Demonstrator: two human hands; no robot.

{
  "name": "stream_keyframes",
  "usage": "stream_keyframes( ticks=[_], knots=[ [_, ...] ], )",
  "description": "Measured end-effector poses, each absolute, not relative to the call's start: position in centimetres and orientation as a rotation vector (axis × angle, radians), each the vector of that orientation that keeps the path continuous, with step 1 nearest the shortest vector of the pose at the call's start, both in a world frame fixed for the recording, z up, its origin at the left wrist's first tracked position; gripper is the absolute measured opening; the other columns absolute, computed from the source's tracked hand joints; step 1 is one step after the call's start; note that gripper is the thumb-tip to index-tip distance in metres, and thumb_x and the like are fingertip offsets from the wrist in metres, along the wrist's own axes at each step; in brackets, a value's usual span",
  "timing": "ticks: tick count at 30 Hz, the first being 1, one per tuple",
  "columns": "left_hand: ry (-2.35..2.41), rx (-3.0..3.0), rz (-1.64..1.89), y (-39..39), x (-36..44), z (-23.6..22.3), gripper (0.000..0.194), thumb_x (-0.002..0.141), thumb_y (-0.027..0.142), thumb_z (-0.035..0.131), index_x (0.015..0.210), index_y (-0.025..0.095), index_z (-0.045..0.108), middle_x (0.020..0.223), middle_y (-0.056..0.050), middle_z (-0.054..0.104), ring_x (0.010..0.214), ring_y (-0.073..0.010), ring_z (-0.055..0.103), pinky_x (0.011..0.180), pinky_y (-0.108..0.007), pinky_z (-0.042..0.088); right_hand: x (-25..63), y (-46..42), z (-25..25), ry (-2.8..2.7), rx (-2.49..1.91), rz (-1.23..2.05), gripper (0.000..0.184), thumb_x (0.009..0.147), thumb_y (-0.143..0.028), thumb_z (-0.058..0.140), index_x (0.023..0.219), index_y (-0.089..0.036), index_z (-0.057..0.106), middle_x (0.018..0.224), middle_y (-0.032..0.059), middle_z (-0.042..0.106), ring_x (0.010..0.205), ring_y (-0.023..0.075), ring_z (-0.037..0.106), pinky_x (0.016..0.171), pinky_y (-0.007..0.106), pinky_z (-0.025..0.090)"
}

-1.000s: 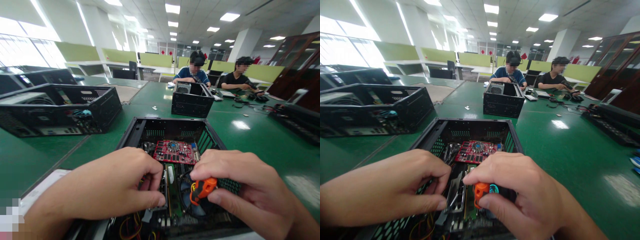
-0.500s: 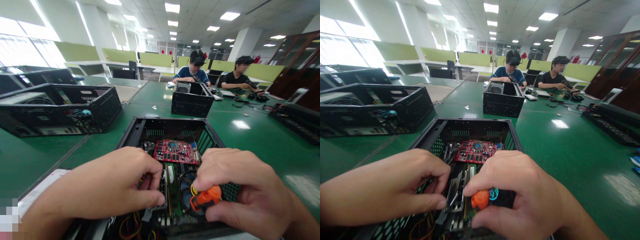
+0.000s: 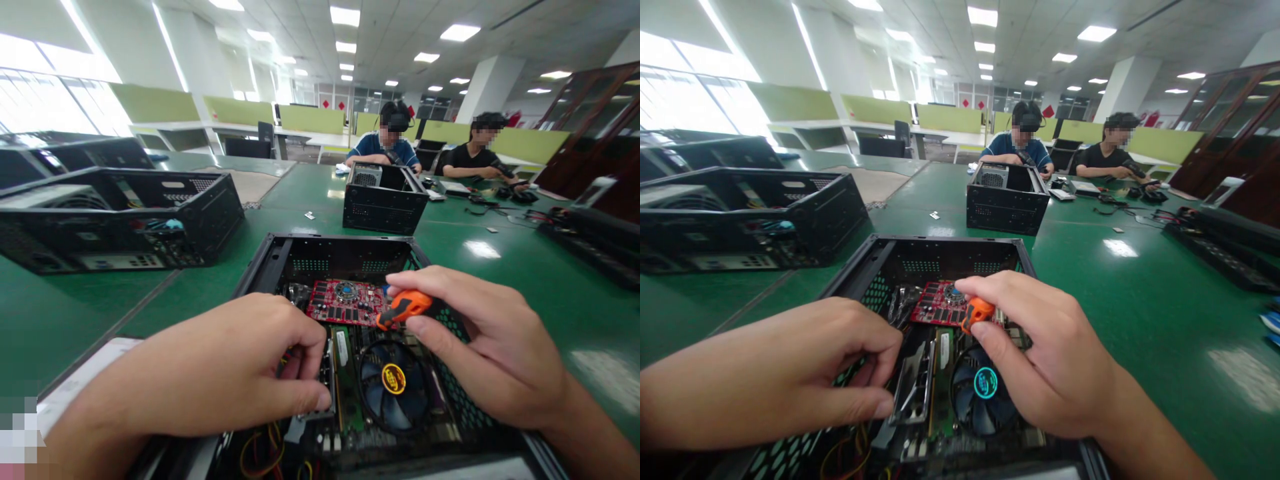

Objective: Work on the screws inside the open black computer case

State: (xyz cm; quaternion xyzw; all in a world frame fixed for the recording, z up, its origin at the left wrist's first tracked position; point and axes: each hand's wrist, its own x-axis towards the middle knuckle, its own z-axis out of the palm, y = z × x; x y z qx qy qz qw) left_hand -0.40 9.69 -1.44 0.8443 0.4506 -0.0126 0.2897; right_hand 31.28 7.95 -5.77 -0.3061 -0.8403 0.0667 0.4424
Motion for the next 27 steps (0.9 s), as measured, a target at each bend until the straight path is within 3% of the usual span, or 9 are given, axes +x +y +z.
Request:
stream_keyframes(
  ticks=[7,20,22,27],
  knots=[
    [1.18,2.252,-0.009,9.6,-0.4,-1.3,0.027,0.099,0.039,0.094,0.077,0.032,0.08,0.072,0.006,0.079,0.065,-0.0185,0.07,0.062,-0.033,0.044,31.2,8.0,-5.3,-2.174,-0.791,0.14,0.031,0.118,-0.015,0.071,0.143,-0.017,0.089,0.125,0.0117,0.102,0.106,0.0245,0.1,0.102,0.032,0.082],
    [1.178,2.274,0.005,9.8,-0.3,-1.4,0.024,0.098,0.039,0.094,0.078,0.033,0.081,0.072,0.005,0.081,0.065,-0.0195,0.071,0.063,-0.035,0.045,31.0,8.6,-5.1,-2.189,-0.763,0.19,0.023,0.117,-0.017,0.081,0.136,-0.018,0.094,0.119,0.012,0.101,0.1,0.0253,0.097,0.092,0.034,0.082],
    [1.186,2.261,-0.006,9.7,-0.2,-1.4,0.024,0.097,0.039,0.094,0.078,0.033,0.081,0.072,0.005,0.081,0.065,-0.0194,0.07,0.063,-0.034,0.044,31.0,8.6,-5.2,-2.189,-0.768,0.206,0.027,0.118,-0.017,0.079,0.141,-0.017,0.093,0.123,0.0128,0.101,0.105,0.0259,0.098,0.094,0.035,0.083],
    [1.183,2.252,-0.012,9.7,-0.2,-1.2,0.026,0.097,0.039,0.092,0.077,0.032,0.078,0.071,0.005,0.08,0.064,-0.0197,0.069,0.062,-0.035,0.044,31.0,8.4,-5.5,-2.198,-0.759,0.224,0.043,0.124,-0.011,0.061,0.162,-0.012,0.082,0.151,0.0167,0.099,0.138,0.0259,0.097,0.12,0.037,0.08]
  ],
)
